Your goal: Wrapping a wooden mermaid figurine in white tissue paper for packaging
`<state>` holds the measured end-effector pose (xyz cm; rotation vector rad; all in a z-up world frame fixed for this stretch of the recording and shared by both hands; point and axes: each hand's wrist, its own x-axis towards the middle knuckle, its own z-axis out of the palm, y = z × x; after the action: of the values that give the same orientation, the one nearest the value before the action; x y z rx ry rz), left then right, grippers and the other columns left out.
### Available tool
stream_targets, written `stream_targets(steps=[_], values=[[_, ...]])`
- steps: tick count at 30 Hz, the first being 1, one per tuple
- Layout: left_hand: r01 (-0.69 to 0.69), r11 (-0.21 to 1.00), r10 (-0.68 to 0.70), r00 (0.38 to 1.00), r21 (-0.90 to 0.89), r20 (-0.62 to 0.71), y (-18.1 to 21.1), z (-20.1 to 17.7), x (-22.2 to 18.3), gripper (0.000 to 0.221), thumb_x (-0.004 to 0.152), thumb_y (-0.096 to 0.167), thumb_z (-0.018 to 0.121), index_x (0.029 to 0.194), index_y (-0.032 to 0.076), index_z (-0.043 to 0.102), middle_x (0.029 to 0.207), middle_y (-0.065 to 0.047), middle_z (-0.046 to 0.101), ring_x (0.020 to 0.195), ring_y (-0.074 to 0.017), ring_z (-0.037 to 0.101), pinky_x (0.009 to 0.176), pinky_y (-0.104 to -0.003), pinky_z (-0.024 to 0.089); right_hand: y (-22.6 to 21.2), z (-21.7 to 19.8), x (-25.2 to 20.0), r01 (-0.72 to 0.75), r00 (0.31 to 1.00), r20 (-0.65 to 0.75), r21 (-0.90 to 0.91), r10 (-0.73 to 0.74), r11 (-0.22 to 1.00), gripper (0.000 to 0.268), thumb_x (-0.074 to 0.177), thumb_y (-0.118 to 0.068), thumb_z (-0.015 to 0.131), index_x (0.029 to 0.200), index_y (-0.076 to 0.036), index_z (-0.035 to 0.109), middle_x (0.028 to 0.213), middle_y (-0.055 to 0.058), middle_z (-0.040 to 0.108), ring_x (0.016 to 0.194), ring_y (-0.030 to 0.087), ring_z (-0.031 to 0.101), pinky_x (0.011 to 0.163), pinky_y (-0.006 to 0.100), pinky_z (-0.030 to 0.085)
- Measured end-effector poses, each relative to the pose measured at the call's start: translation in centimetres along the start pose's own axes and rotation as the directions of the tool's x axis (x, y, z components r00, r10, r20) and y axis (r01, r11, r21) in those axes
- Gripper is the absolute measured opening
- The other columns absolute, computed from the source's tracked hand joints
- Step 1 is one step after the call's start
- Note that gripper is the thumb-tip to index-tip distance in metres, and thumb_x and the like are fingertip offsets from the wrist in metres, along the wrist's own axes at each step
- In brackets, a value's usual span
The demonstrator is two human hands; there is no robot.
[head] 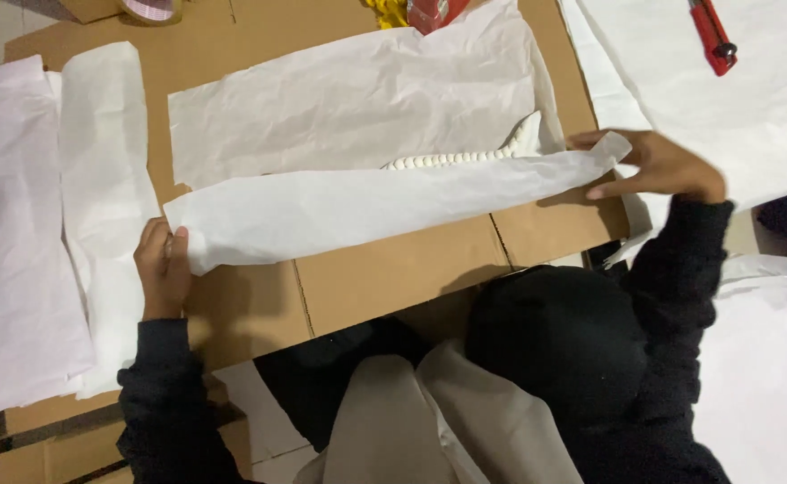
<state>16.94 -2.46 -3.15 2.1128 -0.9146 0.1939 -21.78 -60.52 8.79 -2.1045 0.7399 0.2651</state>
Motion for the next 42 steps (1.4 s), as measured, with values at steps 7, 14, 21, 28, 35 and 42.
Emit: stream_targets(steps=[7,14,21,28,35,42], values=[[0.048,0.998,-0.049,0.998,-0.041,-0.028,0.8,0.1,0.0,0.036,0.113,0.018,0.052,0.083,0.003,0.039,0.089,-0.007,0.044,0.082,-0.0192,0.041,0.076,-0.033,0.033,4.2,3.0,4.5,0.303,0.944,-0.220,0.285,-0.245,0.909,0.032,0.098,-0.014,0.065,0.127,0.001,0.068,0.131,0.014,0.069,0.118,0.021,0.065,0.104,0.035,0.054],[0.070,0.992,-0.077,0.995,-0.105,-0.066,-2.7,0.7,-0.6,0.019,0.117,0.003,0.060,0.099,0.000,0.060,0.077,-0.013,0.052,0.078,-0.0241,0.052,0.077,-0.041,0.042,5.7,5.4,7.8,0.309,0.899,-0.391,0.251,-0.196,0.917,0.013,0.107,-0.012,0.069,0.113,-0.004,0.077,0.097,0.016,0.073,0.089,0.023,0.065,0.083,0.037,0.052],[0.225,0.965,-0.235,0.969,-0.133,-0.069,-1.9,0.9,-0.2,0.010,0.114,0.001,0.066,0.105,0.002,0.063,0.090,-0.011,0.069,0.080,-0.0184,0.058,0.081,-0.035,0.052,6.8,5.9,9.8,0.261,0.869,-0.479,0.222,-0.129,0.939,0.021,0.100,-0.019,0.079,0.115,-0.004,0.076,0.092,0.015,0.071,0.085,0.025,0.068,0.075,0.037,0.053],[0.089,0.971,-0.123,0.982,-0.223,-0.145,-0.8,1.0,0.2,0.021,0.106,-0.012,0.070,0.094,-0.007,0.054,0.117,-0.023,0.062,0.107,-0.0302,0.061,0.092,-0.044,0.052,7.1,7.0,12.3,0.334,0.758,-0.613,0.071,-0.223,0.940,0.029,0.099,-0.006,0.073,0.125,0.007,0.069,0.104,0.028,0.071,0.097,0.042,0.071,0.079,0.048,0.057],[0.093,0.969,-0.136,0.974,-0.229,-0.182,-1.0,1.5,0.1,0.017,0.095,-0.003,0.070,0.088,0.007,0.059,0.122,-0.012,0.052,0.121,-0.0225,0.056,0.099,-0.034,0.048,5.5,7.1,12.3,0.525,0.597,-0.640,-0.144,-0.484,0.839,0.019,0.101,0.008,0.065,0.119,0.002,0.066,0.106,0.016,0.072,0.097,0.024,0.069,0.082,0.032,0.055],[0.166,0.948,-0.223,0.955,-0.270,-0.196,-2.3,2.1,0.0,0.019,0.093,-0.003,0.076,0.086,0.008,0.063,0.125,-0.006,0.045,0.122,-0.0176,0.053,0.089,-0.036,0.061,5.6,7.6,12.6,0.529,0.584,-0.680,-0.096,-0.444,0.843,0.010,0.103,0.002,0.068,0.112,0.002,0.066,0.106,0.014,0.072,0.094,0.023,0.070,0.084,0.033,0.060]])
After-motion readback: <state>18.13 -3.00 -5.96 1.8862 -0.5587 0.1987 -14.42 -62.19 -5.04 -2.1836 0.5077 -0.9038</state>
